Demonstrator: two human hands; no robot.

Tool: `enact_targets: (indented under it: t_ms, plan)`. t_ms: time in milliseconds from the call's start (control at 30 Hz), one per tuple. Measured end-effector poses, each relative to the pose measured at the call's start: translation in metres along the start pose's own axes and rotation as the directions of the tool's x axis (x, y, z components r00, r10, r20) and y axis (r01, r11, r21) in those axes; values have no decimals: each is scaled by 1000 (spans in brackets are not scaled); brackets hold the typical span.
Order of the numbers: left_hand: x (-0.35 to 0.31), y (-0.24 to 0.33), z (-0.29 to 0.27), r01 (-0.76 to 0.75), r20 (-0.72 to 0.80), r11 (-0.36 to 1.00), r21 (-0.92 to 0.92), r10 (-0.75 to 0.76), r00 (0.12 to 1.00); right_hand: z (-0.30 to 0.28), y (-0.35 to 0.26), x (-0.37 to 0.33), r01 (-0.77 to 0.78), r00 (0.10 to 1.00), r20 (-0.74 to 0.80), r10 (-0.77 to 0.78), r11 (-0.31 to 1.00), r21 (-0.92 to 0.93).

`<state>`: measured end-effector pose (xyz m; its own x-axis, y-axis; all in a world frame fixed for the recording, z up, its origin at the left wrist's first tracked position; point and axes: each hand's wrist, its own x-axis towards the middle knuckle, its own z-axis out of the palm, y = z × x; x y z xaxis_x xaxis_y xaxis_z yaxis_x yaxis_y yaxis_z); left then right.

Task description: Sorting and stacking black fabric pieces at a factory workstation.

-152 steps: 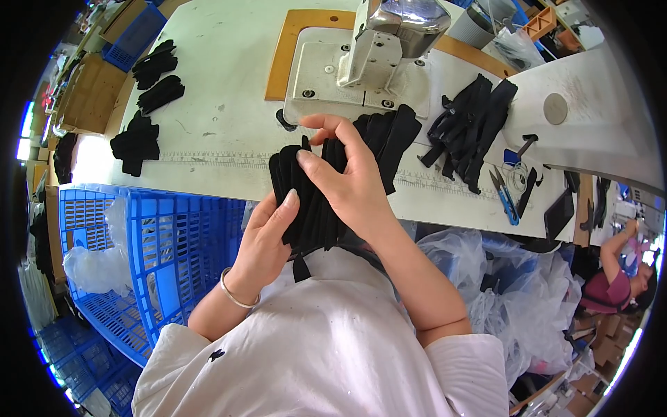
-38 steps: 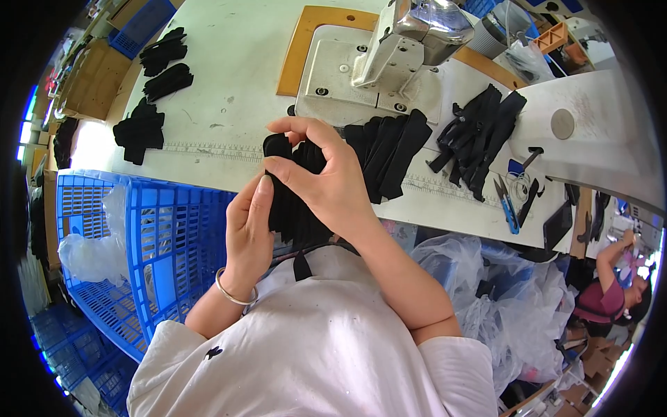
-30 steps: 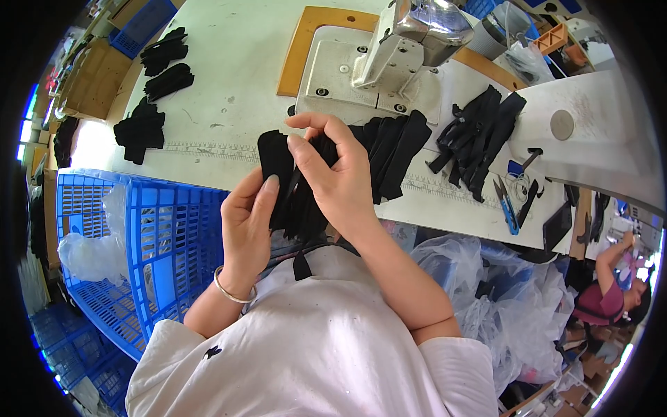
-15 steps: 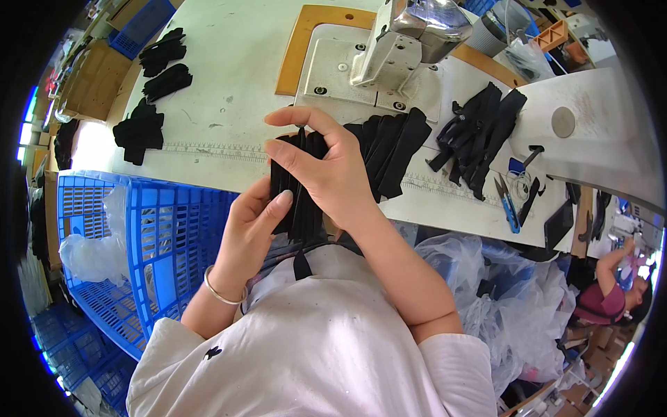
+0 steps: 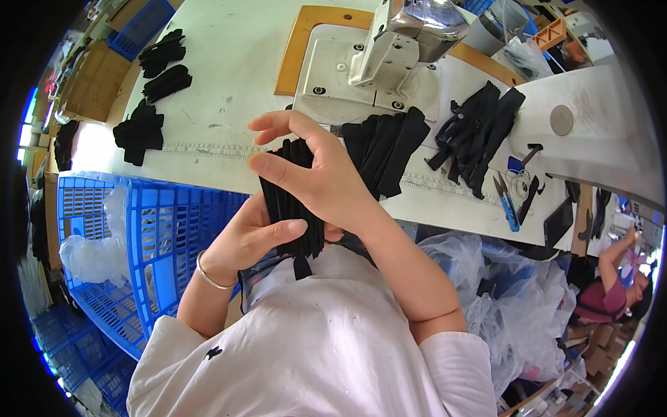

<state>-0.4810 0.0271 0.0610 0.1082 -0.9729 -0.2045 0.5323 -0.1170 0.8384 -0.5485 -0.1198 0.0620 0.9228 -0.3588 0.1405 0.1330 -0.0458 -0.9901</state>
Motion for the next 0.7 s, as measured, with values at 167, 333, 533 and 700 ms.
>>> enact_targets:
  t_ms: [167, 333, 533, 700]
  plan:
    - [2, -20, -1, -11, -156, 975, -221, -24, 987, 2, -9, -2, -102, 994, -36, 106, 991, 91]
    - [6, -13, 6, 8, -101, 958, -285, -38, 994, -1, -1, -4, -57, 998, 10, 57, 998, -1]
    - [9, -13, 14, -75, -296, 969, -236, 2, 955, -9, -1, 0, -210, 975, 68, 212, 977, -34]
    - [10, -15, 11, -57, -293, 973, -222, -11, 956, -9, 4, -3, -109, 994, 38, 106, 990, 93]
